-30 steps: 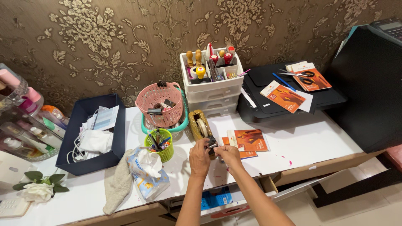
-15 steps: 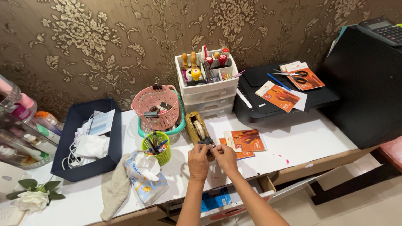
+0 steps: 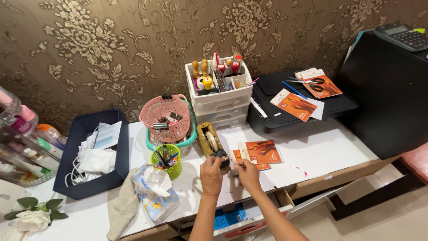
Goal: The person assembles small notebooks by applying adhesive tape to the spine, writing on the cover with a pen, and cutting excess tape with scissors. The person also opens a drawer to store a completed notebook and flips through the pages of another notebook.
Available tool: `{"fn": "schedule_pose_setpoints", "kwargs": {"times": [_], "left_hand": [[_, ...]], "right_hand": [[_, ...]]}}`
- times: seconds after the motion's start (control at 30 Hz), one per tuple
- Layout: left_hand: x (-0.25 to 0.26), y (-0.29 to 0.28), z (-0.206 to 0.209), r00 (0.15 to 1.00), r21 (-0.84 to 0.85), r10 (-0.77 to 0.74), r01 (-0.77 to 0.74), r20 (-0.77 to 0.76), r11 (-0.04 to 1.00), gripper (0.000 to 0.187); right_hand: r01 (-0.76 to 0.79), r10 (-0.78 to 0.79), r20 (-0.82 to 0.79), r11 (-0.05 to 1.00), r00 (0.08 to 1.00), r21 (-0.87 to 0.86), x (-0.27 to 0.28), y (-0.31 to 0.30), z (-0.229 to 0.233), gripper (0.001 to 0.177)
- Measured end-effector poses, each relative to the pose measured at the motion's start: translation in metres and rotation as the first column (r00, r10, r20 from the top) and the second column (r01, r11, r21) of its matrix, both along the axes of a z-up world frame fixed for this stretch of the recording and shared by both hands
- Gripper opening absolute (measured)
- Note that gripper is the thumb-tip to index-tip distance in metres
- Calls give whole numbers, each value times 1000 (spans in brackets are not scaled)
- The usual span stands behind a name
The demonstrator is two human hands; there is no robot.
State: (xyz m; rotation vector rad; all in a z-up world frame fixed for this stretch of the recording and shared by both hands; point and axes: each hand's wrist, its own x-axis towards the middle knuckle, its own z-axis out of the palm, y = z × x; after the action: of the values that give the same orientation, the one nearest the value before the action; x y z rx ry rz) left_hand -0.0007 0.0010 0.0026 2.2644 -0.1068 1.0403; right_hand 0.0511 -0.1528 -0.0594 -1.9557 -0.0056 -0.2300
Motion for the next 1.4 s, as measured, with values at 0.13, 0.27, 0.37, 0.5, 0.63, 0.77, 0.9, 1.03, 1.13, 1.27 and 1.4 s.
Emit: {"fn": "schedule_pose_setpoints", "kwargs": {"times": [0.13,0.27,0.37,0.5,0.63,0.77,0.9,1.03,1.13,1.27,1.4], "left_hand": [[-6,3,16,996,-95,-30,23,-79,995,23],[-12,3,40,997,-124,-74,69,-37,990,23],[-12,-1,51,986,-99,-164,159,-43,982,20],[-7,-5,59,960,-121,-258,245,-107,962,17],[-1,-7,59,951,-100,-286,275,-114,956,15],[6,-11,57,951,-131,-294,281,-98,951,12],[13,-15,61,947,-122,-306,294,-99,948,10],[19,-24,72,947,-83,-321,318,-16,944,9],[29,-36,81,945,-70,-326,325,5,943,11],[49,-57,91,944,-73,-331,331,13,941,11],[76,-81,100,933,-66,-361,361,17,930,11]], "right_hand": [[-79,81,-15,990,997,118,-5,-11,4,13],[-99,103,-12,978,995,181,-12,-12,25,13],[-124,126,4,973,992,195,-18,-10,42,13],[-126,120,97,990,988,64,-22,-7,64,13],[-130,128,38,990,991,48,-26,-9,79,13],[-147,141,83,987,987,70,-25,-12,84,12],[-153,145,90,984,985,88,-22,-17,86,10],[-133,120,139,987,983,91,-16,-26,92,11],[-76,63,107,990,992,120,-9,-34,98,14],[-47,16,133,970,991,239,10,-56,100,32],[-5,-8,49,967,999,254,37,-85,100,10]]}}
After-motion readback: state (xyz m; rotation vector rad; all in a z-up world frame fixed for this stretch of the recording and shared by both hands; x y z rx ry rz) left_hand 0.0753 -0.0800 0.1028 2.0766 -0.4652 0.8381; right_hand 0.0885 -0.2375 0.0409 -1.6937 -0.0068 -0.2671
